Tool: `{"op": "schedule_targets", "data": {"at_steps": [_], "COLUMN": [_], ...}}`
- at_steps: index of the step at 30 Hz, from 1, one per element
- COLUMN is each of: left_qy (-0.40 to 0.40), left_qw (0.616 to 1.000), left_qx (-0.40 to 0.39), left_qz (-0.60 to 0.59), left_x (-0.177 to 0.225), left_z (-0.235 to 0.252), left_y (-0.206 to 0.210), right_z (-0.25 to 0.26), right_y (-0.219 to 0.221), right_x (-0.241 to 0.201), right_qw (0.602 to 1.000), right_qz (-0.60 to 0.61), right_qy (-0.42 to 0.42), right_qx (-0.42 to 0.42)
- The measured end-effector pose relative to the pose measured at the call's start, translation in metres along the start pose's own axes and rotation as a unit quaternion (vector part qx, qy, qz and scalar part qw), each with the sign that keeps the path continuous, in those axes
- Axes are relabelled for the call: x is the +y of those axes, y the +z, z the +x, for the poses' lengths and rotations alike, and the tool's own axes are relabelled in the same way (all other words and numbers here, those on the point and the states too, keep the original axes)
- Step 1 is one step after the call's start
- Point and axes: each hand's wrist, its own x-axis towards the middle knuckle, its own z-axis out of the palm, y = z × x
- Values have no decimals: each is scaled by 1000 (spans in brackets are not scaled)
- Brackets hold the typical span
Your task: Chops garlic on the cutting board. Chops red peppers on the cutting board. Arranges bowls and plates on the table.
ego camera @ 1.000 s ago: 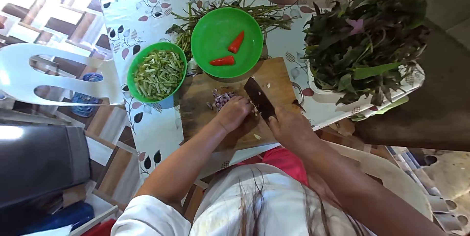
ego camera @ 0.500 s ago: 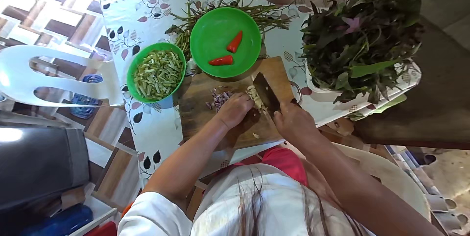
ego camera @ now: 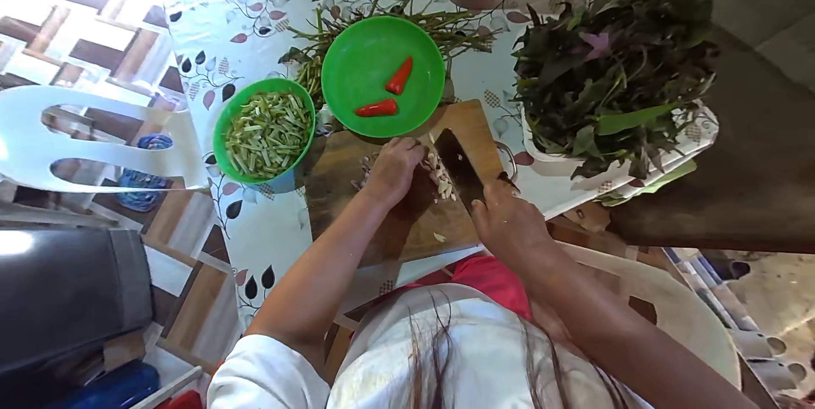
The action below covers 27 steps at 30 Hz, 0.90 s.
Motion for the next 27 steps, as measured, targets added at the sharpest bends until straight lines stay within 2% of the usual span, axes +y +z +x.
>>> {"op": "schedule_targets", "data": {"at_steps": [5, 7, 11, 13, 17, 19, 22, 25, 27], "left_qy": [-133, -154, -154, -141, -147, -146, -122, -103, -82], "left_qw": [981, 977, 972, 978, 983, 980, 979, 974, 981], "left_qx": [-142, -147, -177, -143, -86, -117, -160, -197, -162], "left_qz": [18, 29, -31, -63, -74, -62, -28, -38, -69], "left_x": [24, 31, 47, 47, 35, 30, 30, 45, 45], "left_z": [24, 29, 22, 20, 39, 49, 49, 36, 24], "left_y": [-8, -4, -6, -8, -8, -1, 10, -3, -11], "right_z": [10, 17, 19, 16, 11, 12, 16, 13, 8], "right_y": [-9, -12, -8, -7, -3, -3, -4, -2, -2], "right_x": [7, 4, 3, 3, 13, 13, 8, 12, 14], "right_qw": [998, 996, 995, 995, 999, 999, 995, 997, 998], "right_qz": [0, -22, -26, -17, 5, -2, -30, -32, -23], "right_qy": [61, 81, 78, 73, 44, 50, 90, 57, 43], "right_qx": [2, -28, -56, -60, -6, 6, -38, -38, -31]}}
